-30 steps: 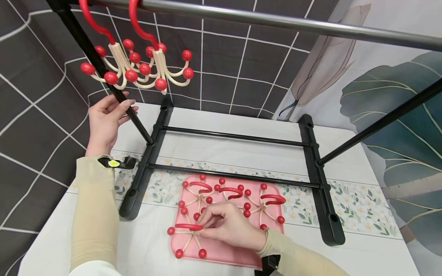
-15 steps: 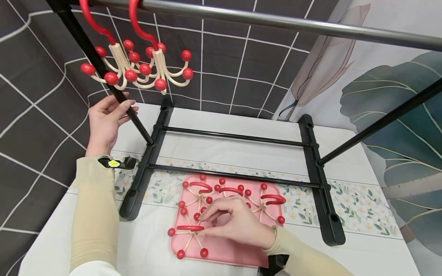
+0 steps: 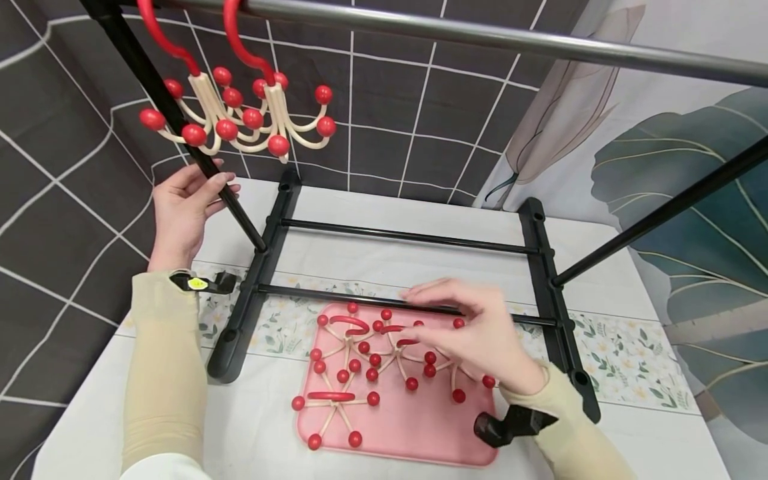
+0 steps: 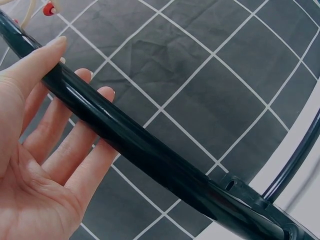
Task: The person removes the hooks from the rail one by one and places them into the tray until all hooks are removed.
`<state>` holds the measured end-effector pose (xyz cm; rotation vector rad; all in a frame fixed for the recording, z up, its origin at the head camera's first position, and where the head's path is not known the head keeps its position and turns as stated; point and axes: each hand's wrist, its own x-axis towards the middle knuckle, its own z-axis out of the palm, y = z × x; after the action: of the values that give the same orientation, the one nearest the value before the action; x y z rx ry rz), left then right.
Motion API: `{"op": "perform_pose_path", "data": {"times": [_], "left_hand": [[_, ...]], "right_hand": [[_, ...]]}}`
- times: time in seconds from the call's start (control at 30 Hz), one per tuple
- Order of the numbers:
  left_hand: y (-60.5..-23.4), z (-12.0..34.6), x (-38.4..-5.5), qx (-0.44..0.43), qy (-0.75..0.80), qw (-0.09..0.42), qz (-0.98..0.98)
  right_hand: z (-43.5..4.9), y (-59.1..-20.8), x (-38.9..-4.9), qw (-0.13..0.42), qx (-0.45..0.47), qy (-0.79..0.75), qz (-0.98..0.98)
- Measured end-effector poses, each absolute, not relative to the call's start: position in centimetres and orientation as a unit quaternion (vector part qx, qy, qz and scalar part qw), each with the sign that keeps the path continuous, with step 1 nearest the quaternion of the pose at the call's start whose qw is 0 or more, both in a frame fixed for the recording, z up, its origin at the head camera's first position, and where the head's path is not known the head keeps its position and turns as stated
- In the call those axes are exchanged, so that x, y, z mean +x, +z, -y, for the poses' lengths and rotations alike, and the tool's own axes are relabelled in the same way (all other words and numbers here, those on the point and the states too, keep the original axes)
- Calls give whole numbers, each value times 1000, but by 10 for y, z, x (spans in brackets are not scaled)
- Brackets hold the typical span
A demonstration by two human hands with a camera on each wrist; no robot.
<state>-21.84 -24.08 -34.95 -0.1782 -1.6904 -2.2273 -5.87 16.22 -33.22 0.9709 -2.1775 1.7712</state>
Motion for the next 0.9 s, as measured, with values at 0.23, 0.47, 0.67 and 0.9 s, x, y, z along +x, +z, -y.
{"op": "perform_pose_path", "data": {"times": [0.23, 0.47, 0.67, 0.9], "left_hand": [[-348, 240, -218, -61, -783, 168, 596], [-349, 241, -218, -60, -786, 165, 593], [-349, 241, -217, -59, -786, 165, 592], [-350, 241, -218, -64, -788, 168, 589]], "right_hand": [[-176, -299, -85, 163, 296, 614, 714], [-174, -268, -118, 222, 303, 649, 662], [-163, -244, -139, 252, 316, 634, 659], [-133, -227, -162, 260, 360, 610, 656]]}}
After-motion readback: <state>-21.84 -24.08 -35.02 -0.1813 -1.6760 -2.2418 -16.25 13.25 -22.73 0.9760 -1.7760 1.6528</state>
